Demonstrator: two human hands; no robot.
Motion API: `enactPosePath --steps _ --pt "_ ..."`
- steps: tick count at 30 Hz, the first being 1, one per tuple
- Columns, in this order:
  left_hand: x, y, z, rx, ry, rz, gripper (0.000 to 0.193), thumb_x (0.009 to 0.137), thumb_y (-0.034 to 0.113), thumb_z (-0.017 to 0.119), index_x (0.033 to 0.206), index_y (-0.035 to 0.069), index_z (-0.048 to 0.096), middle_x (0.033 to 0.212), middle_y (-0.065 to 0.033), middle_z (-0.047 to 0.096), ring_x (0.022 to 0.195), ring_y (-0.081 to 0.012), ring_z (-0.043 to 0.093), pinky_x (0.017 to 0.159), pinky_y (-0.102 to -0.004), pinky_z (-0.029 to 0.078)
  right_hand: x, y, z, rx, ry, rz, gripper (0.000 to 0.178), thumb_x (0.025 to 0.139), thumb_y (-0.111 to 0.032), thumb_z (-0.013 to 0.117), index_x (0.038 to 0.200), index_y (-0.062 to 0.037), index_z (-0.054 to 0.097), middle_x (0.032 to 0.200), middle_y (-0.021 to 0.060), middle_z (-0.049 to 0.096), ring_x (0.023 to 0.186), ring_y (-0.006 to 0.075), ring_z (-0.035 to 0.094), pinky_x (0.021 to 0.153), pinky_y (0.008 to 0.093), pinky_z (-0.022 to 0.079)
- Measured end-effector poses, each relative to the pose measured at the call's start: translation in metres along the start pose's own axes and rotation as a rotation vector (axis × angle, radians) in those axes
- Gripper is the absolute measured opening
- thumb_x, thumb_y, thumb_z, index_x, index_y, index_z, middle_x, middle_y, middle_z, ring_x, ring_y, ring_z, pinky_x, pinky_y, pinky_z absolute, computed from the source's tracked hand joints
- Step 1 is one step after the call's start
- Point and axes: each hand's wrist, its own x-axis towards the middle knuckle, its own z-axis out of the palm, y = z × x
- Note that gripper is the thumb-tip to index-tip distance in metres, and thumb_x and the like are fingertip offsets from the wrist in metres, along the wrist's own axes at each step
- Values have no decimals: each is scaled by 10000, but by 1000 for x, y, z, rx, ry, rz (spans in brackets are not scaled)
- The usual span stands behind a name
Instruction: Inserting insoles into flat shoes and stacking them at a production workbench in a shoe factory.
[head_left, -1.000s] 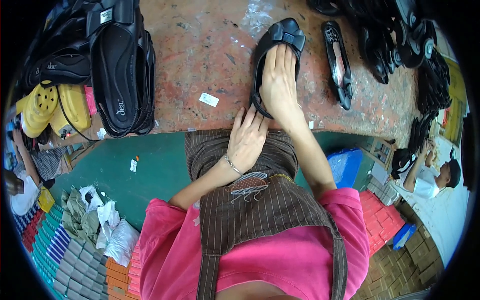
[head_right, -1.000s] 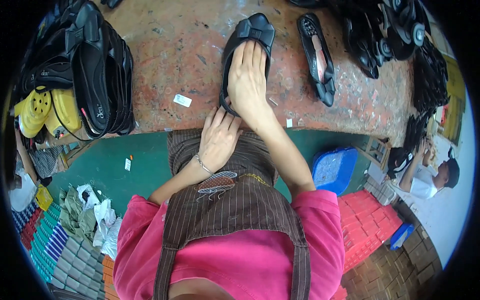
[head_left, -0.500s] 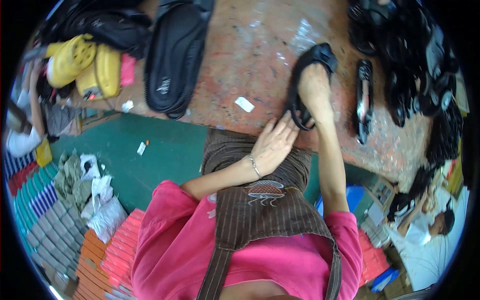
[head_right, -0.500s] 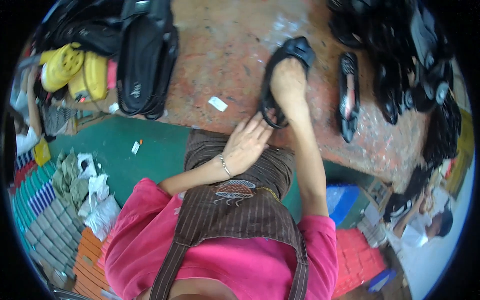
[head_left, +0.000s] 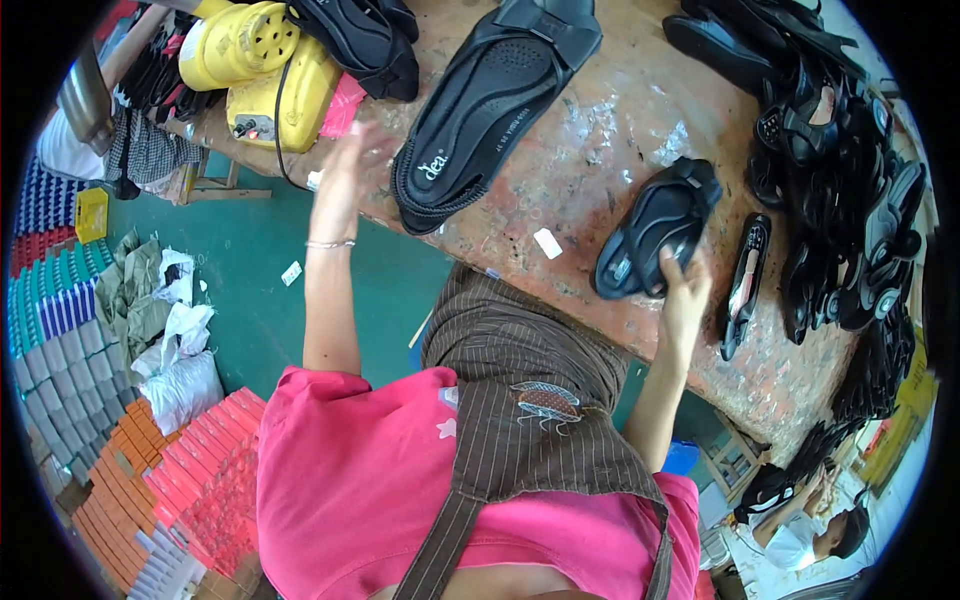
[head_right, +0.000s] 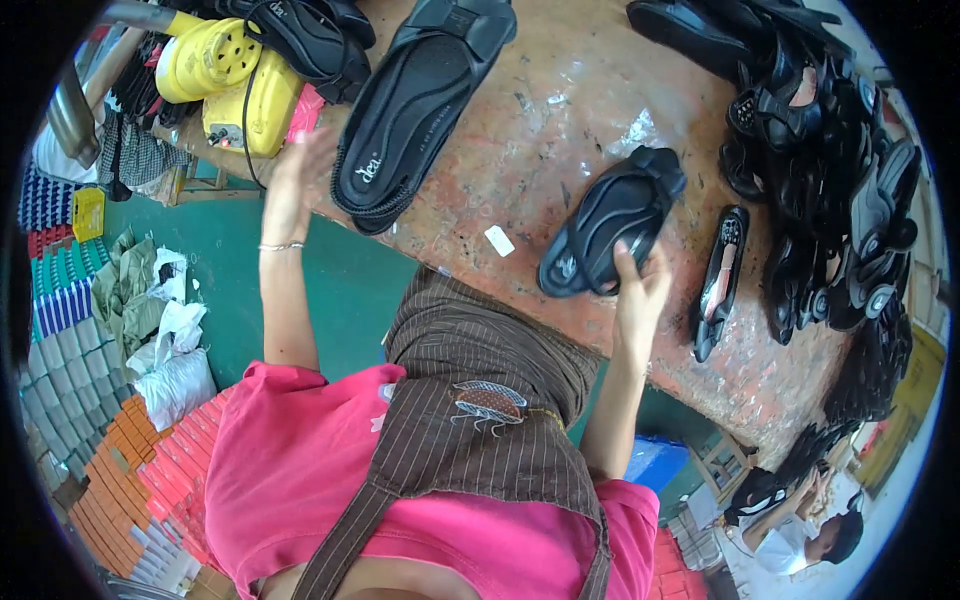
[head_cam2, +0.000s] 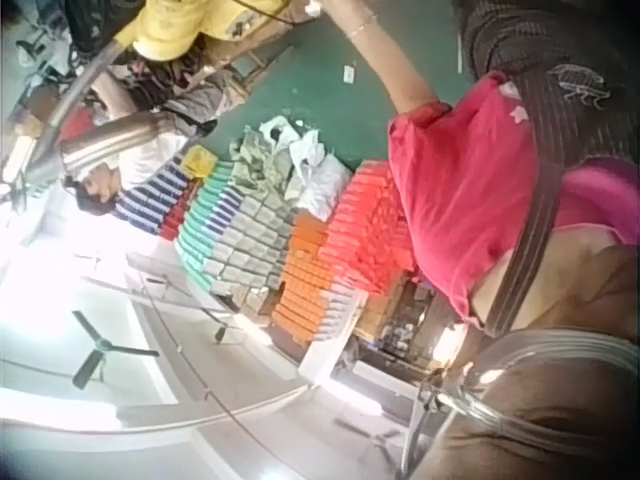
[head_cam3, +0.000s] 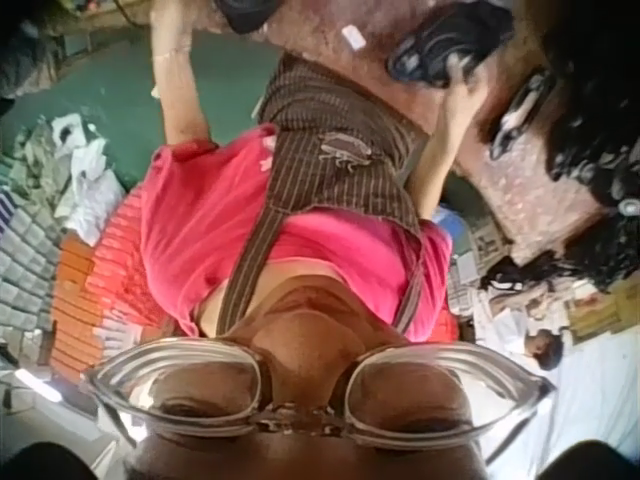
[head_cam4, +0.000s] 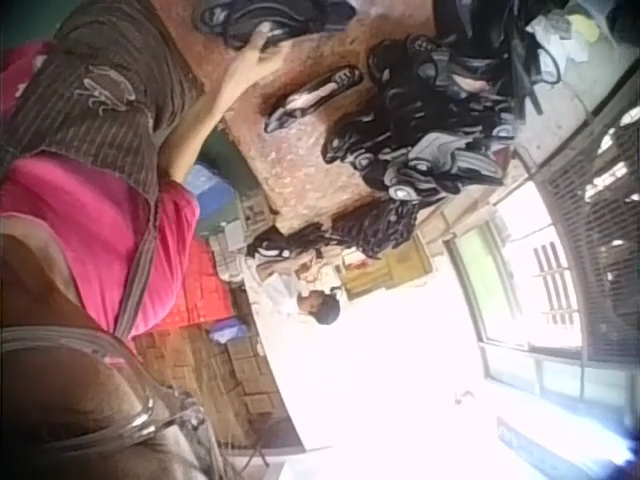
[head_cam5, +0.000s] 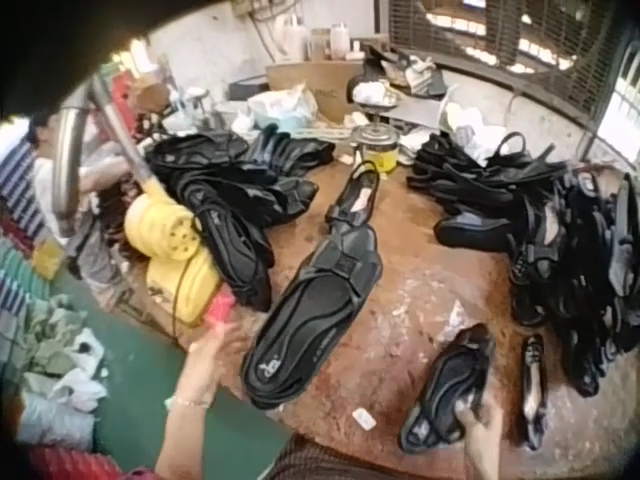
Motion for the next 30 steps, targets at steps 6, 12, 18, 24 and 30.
enactPosePath --steps 6,12,18,24,30 --pt "13 -35 21 69 -87 9 637 1034 485 456 1320 -76 548 1301 -162 608 1191 -186 555 1022 -279 407 29 -106 110 292 63 -416 174 956 -60 634 1122 -10 615 1011 55 690 852 110 649 773 239 513" --pt "0 -28 35 106 -64 72 617 1042 473 433 1304 -75 545 1289 -191 606 1218 -224 540 1051 -303 374 0 -78 186 -259 -146 -440 283 887 -50 686 1142 18 585 1026 80 617 888 132 601 751 294 506" --pt "19 -51 26 200 -149 250 581 1047 420 407 1339 -75 493 1315 -264 563 1270 -321 510 1089 -353 340 -21 -69 209 180 54 -344 374 849 -20 702 1188 85 584 1147 136 605 1026 197 611 939 308 477" --pt "13 -58 34 261 -136 256 575 1044 410 398 1368 -61 466 1377 -269 501 1323 -359 445 1117 -397 307 -4 -52 180 134 -203 -22 301 855 86 632 1155 79 611 1101 109 689 1022 154 624 952 297 463" --pt "-5 -66 59 347 -28 296 542 1038 372 431 1397 -35 420 1309 -268 512 1277 -388 454 1113 -406 310 13 -66 182 109 -118 -176 376 875 117 592 1246 67 560 1185 109 661 1082 158 605 994 299 442"
